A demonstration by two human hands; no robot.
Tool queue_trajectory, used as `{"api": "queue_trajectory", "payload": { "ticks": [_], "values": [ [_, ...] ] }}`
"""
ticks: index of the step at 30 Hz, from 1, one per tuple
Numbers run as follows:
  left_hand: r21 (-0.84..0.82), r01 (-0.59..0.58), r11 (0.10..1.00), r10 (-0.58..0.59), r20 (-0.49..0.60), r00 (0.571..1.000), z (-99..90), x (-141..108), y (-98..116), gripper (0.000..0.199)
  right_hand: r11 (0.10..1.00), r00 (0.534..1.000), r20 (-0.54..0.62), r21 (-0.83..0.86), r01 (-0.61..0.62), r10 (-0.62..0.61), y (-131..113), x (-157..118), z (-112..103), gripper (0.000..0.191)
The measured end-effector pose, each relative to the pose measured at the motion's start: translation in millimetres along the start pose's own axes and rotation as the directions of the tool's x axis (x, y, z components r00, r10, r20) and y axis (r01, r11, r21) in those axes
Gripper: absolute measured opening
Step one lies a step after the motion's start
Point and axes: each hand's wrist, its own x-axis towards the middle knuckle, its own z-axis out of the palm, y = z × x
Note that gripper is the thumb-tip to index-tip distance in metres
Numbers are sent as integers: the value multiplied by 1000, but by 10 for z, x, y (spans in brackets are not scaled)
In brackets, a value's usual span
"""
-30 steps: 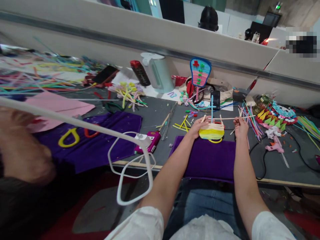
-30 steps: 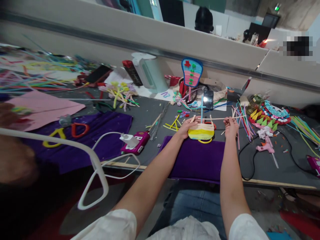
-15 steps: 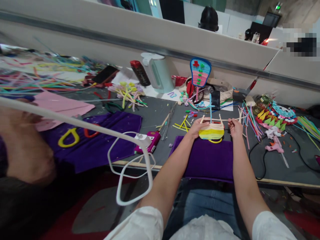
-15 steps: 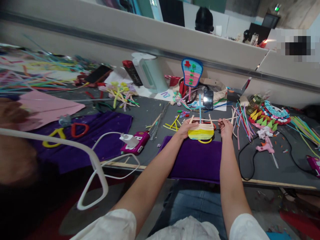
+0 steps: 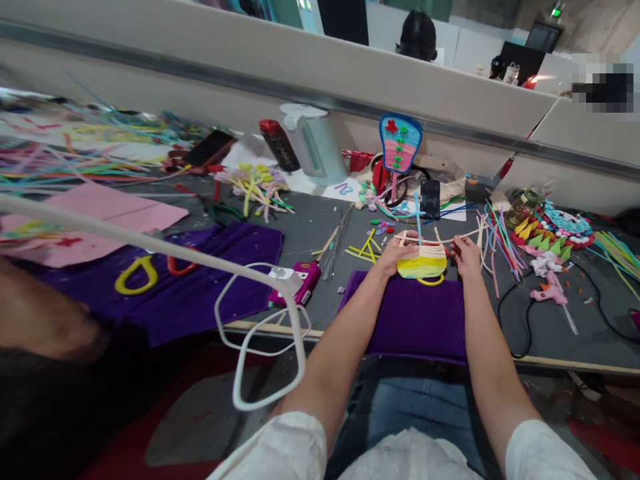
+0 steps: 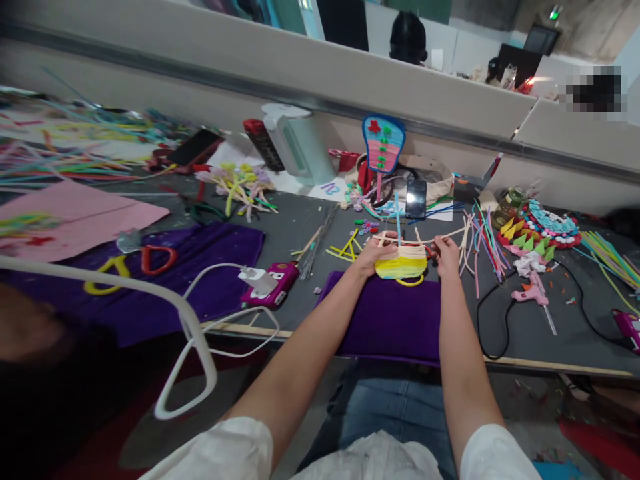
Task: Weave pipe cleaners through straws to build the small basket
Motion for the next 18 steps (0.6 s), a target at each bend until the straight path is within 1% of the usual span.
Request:
{"api": "queue_trajectory", "payload": {
  "ticks": [3, 8, 12, 18],
  "values": [
    [30, -4, 1000, 3, 10, 1000, -5, 0, -14, 59, 999, 999, 19, -31, 27, -26, 36, -4, 30, 25],
    [49, -28, 998, 25, 53, 998, 26, -26, 4, 59, 996, 992, 98, -34, 82, -79, 72, -38, 85, 29],
    [42, -41, 998, 39, 46, 998, 46, -44, 26, 60, 995, 984, 168, -66, 79, -67, 73, -49, 91, 28],
    [25, -59, 998, 57, 61, 997, 36, -22, 7, 64, 989, 975, 220, -132, 61, -31, 103, -38, 84, 29]
  ]
}}
